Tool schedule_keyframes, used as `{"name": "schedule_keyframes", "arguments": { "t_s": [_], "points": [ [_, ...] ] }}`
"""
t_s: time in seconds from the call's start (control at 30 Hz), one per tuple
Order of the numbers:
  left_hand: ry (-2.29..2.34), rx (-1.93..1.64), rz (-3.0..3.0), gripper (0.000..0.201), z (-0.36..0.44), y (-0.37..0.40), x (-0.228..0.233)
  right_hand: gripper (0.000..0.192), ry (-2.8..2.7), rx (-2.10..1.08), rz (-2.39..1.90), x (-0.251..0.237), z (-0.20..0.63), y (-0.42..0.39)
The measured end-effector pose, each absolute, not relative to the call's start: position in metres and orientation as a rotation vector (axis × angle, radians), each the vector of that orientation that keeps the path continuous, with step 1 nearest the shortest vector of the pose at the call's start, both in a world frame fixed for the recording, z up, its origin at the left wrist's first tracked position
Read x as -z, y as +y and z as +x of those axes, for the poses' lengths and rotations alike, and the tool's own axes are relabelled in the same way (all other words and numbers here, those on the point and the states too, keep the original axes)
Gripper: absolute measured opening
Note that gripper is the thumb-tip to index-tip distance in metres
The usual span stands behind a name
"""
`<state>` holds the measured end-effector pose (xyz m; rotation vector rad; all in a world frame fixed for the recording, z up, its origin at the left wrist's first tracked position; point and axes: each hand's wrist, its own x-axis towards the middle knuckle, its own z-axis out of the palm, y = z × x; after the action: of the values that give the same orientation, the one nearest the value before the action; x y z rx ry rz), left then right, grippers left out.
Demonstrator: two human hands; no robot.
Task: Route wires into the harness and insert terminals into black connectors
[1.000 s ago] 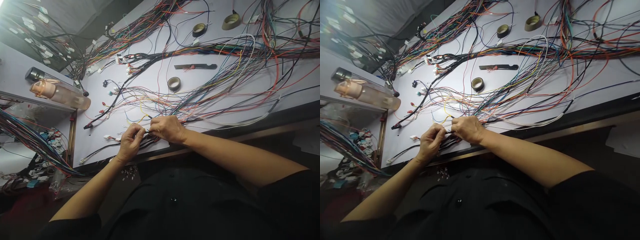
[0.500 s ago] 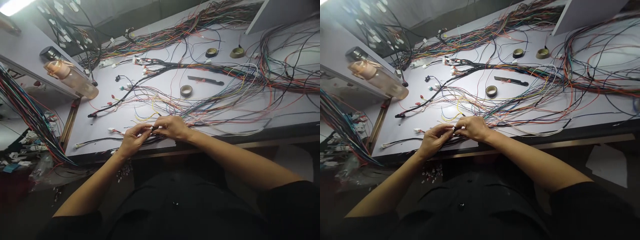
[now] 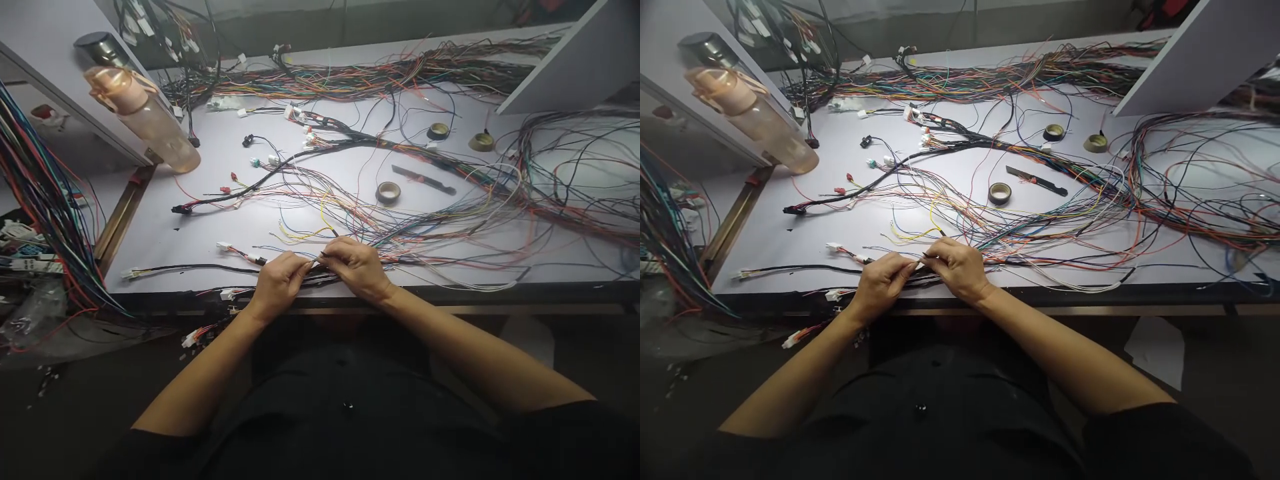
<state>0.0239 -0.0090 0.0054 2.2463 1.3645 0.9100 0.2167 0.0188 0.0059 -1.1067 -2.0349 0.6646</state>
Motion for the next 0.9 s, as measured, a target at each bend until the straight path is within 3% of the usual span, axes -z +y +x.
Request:
{"name": "schedule_keyframes", "arguments": {
  "t_s": [0.2, 0.47, 0.7, 0.9],
  "points": [
    [1.384, -0.925, 2.287, 0.02, 0.024, -0.012, 0.001, 0.024, -2.265, -0.028, -1.156, -0.014, 0.208, -0.003],
    [1.547, -0.956, 2.313, 0.024, 0.012, -0.006, 0.008, 0.033, -2.045, -0.445, -1.42, -0.031, 0.222, -0.027],
    [1.531, -0.981, 2.247, 0.023, 0.012, -0.005, 0.006, 0.05, -1.977, -0.832, -1.516, -0.039, 0.256, -0.002],
    [1.541, -0.983, 2.251, 0.022, 0.015, -0.007, 0.005, 0.027, -2.246, -0.554, -1.448, -0.024, 0.235, 0.025]
  ]
}}
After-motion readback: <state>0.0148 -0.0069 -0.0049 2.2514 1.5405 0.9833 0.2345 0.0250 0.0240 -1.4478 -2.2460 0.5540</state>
